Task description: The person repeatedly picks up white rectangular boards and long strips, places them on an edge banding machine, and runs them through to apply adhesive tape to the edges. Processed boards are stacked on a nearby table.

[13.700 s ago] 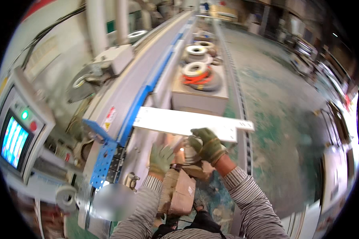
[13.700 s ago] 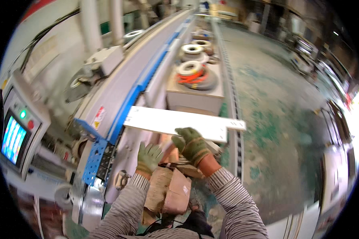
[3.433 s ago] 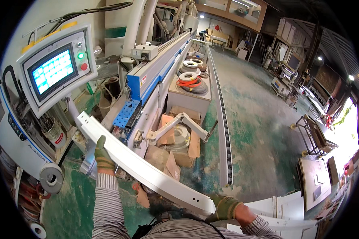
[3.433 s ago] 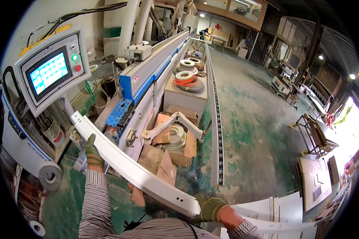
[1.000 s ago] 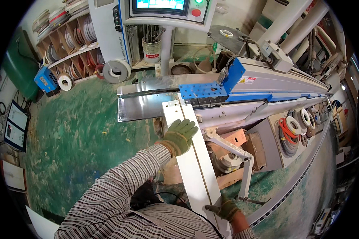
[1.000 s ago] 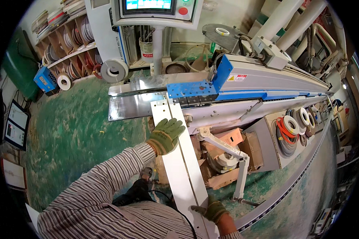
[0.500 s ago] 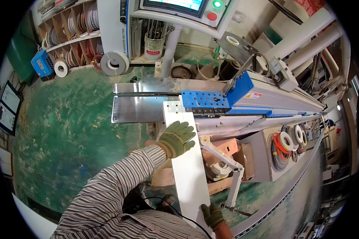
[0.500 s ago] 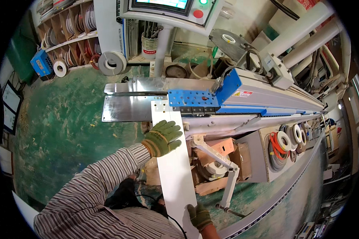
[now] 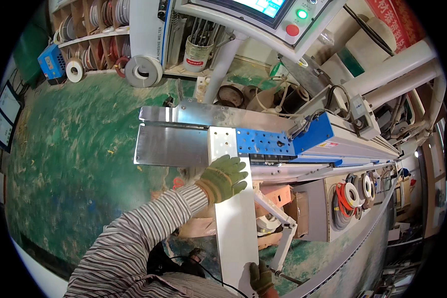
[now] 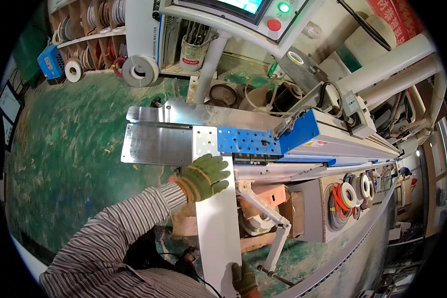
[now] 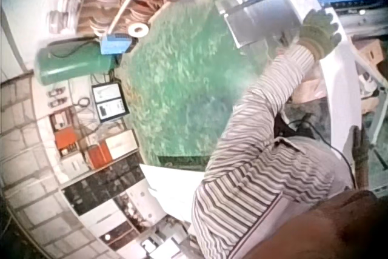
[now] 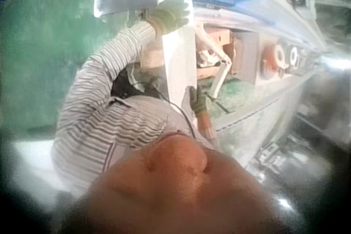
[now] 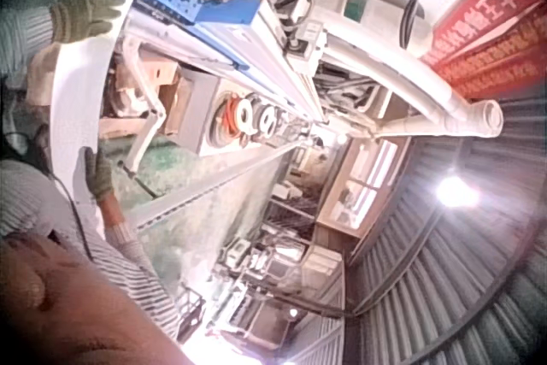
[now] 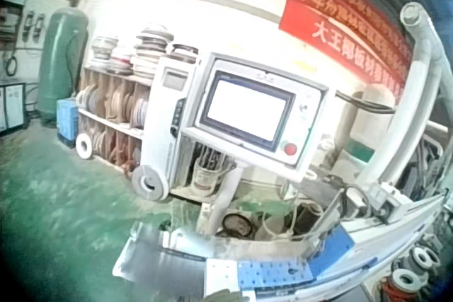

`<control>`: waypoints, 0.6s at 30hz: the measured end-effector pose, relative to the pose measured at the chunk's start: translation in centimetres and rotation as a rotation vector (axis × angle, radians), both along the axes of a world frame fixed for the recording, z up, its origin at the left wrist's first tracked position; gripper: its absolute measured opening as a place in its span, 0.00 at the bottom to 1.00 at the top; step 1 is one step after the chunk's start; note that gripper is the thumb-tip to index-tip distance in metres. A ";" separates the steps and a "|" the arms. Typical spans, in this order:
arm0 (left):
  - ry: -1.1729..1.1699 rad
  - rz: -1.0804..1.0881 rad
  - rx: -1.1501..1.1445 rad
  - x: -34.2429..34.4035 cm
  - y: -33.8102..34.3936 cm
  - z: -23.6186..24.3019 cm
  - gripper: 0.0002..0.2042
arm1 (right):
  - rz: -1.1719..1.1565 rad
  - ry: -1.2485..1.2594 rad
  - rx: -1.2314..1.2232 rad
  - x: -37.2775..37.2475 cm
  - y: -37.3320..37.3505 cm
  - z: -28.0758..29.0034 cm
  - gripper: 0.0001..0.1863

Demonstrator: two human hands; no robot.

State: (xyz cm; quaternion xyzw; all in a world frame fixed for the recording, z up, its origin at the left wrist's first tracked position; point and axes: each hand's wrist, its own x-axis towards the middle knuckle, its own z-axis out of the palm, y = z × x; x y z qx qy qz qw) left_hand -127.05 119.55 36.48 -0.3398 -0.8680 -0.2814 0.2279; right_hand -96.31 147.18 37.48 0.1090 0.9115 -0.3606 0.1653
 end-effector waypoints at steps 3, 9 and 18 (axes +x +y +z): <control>-0.048 -0.010 0.044 -0.1 0.1 0.5 0.15 | -0.003 -0.014 0.041 -1.4 -0.6 -0.1 0.24; -0.084 -0.015 0.080 -0.3 -0.2 0.2 0.15 | 0.217 0.180 0.312 3.5 3.4 -7.3 0.23; -0.101 0.196 0.341 -0.2 -0.7 -0.9 0.28 | -0.062 -0.101 0.126 -0.7 -3.1 -0.3 0.25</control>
